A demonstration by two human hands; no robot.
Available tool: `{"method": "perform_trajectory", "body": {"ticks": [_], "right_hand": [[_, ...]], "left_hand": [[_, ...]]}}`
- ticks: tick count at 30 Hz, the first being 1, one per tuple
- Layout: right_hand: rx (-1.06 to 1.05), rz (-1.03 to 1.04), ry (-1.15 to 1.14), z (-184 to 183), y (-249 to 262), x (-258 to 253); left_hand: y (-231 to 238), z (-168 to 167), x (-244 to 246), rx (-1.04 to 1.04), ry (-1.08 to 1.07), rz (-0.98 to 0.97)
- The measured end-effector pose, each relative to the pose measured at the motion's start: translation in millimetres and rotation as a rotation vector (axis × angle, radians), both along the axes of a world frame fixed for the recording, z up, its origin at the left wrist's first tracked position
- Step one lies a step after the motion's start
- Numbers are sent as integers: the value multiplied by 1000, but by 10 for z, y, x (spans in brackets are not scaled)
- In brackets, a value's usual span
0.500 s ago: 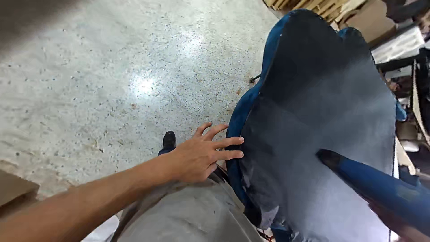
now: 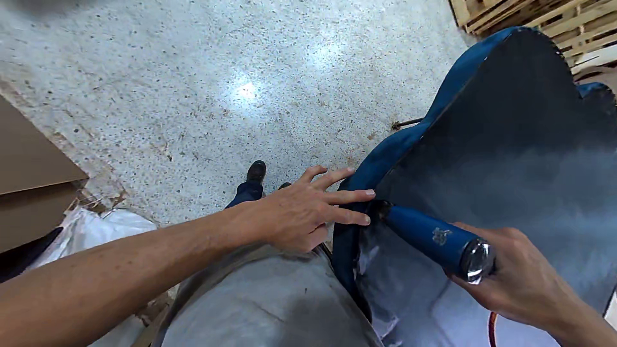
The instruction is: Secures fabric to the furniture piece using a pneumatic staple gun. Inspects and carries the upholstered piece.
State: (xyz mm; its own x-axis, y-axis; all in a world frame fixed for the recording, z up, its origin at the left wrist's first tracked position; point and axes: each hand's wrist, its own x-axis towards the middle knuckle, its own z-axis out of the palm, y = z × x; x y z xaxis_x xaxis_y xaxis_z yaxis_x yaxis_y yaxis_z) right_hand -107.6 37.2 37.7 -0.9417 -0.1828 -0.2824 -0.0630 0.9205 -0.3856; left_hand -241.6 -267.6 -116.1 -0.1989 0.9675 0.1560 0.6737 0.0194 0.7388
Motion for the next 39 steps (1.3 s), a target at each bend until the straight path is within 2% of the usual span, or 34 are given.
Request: {"method": "perform_trajectory", "body": {"ticks": [11, 19, 22, 24, 26, 28, 30, 35, 39], "right_hand": [[-17, 33, -25, -25, -9, -54], [57, 77, -1, -13, -27, -117], [-5, 61, 42, 140, 58, -101], [-37, -9, 48, 320, 169, 18], [15, -70, 13, 495, 257, 157], [67, -107, -52, 597, 271, 276], [68, -105, -111, 598, 328, 335], [-58, -55, -104, 322, 418, 349], [-66, 6, -61, 239, 401, 356]], "left_hand": [[0, -65, 25, -79, -192, 1], [17, -90, 62, -43, -176, 24], [24, -104, 113, 6, -166, 49], [21, -108, 249, 151, -264, 182], [55, -22, 478, 287, -506, 446], [97, 105, 776, 187, -715, 658], [157, 192, 1026, 70, -806, 761], [295, 302, 1351, -22, -747, 971], [437, 399, 1383, -101, -647, 1114]]}}
